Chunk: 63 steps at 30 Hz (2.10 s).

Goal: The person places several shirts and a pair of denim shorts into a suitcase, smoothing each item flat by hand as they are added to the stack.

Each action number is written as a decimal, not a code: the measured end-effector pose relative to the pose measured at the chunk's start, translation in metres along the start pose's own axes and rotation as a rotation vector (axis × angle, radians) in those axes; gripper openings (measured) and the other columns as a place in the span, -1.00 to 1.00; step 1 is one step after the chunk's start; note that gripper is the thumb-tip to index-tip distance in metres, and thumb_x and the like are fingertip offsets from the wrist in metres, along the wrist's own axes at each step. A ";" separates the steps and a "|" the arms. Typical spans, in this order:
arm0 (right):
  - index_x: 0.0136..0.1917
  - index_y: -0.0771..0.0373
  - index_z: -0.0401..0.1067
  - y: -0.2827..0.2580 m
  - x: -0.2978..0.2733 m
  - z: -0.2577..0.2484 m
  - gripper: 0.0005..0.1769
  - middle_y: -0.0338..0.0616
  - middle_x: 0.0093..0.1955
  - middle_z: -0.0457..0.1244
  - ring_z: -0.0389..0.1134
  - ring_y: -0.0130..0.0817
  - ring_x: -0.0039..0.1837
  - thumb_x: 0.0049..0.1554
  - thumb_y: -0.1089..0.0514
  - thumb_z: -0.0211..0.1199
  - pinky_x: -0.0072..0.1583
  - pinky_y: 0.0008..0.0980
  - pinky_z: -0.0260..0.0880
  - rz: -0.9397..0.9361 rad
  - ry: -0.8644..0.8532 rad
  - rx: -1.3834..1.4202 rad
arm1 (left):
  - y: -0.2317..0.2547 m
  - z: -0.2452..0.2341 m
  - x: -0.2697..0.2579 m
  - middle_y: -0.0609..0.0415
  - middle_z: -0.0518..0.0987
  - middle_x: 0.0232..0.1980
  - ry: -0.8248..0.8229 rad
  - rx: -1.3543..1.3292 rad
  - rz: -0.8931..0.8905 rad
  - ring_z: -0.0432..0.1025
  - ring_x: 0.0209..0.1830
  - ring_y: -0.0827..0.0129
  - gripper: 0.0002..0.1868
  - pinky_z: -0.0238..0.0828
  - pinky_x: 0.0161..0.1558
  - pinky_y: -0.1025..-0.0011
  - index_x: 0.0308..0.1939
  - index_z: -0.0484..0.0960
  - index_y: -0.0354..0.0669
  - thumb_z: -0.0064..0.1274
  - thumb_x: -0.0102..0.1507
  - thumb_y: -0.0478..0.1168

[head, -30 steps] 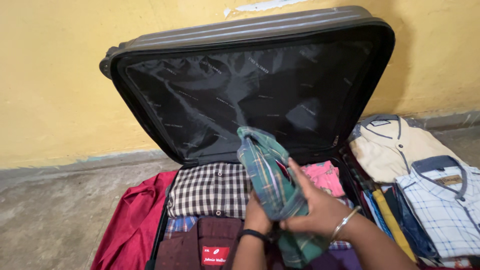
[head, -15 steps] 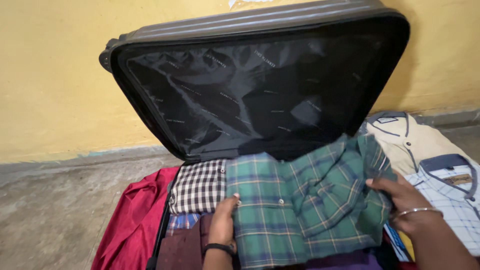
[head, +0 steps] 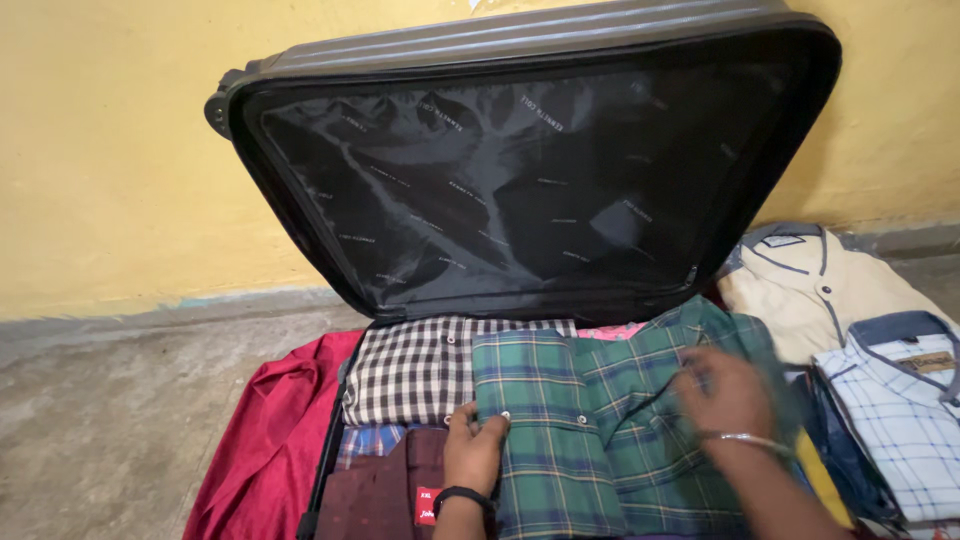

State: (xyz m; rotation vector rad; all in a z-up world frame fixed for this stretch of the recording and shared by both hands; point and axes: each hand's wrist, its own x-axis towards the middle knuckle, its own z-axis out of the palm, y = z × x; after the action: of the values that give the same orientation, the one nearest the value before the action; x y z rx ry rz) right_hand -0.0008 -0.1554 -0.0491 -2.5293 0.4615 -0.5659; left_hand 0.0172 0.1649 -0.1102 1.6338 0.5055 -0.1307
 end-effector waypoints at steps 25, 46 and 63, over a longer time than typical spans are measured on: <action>0.52 0.16 0.13 -0.136 -0.041 0.033 0.00 0.11 0.30 0.29 0.36 -0.02 0.30 -0.12 0.05 0.47 0.25 0.01 0.44 0.852 -0.926 1.114 | 0.048 -0.038 -0.020 -0.08 0.55 0.34 -0.376 -0.475 -0.341 0.50 0.27 0.15 -0.22 0.51 0.16 0.24 0.41 0.39 -0.17 -0.11 0.28 0.28; 0.38 0.19 0.28 -0.083 -0.068 0.114 -0.01 0.14 0.20 0.25 0.40 -0.09 0.10 -0.21 -0.14 0.60 0.13 -0.22 0.42 0.094 -0.320 0.269 | 0.045 -0.025 -0.029 -0.18 0.72 -0.09 0.006 0.240 0.060 0.65 -0.09 0.13 -0.38 0.54 -0.02 0.30 0.03 0.62 -0.38 0.22 0.03 0.00; 0.40 0.04 0.33 -0.064 -0.075 0.109 -0.24 -0.04 0.15 0.28 0.39 -0.19 0.04 -0.09 0.09 0.37 0.08 -0.25 0.45 -0.026 -0.377 0.278 | 0.092 -0.012 -0.054 -0.21 0.58 0.15 0.000 0.560 0.078 0.52 0.14 0.00 -0.19 0.45 0.16 0.20 0.29 0.41 -0.16 0.32 -0.01 -0.06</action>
State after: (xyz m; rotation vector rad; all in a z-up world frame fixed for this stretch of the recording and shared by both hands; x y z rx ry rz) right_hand 0.0006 -0.0279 -0.1229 -2.3017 0.1959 -0.1398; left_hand 0.0028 0.1595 -0.0042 2.1966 0.4255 -0.2287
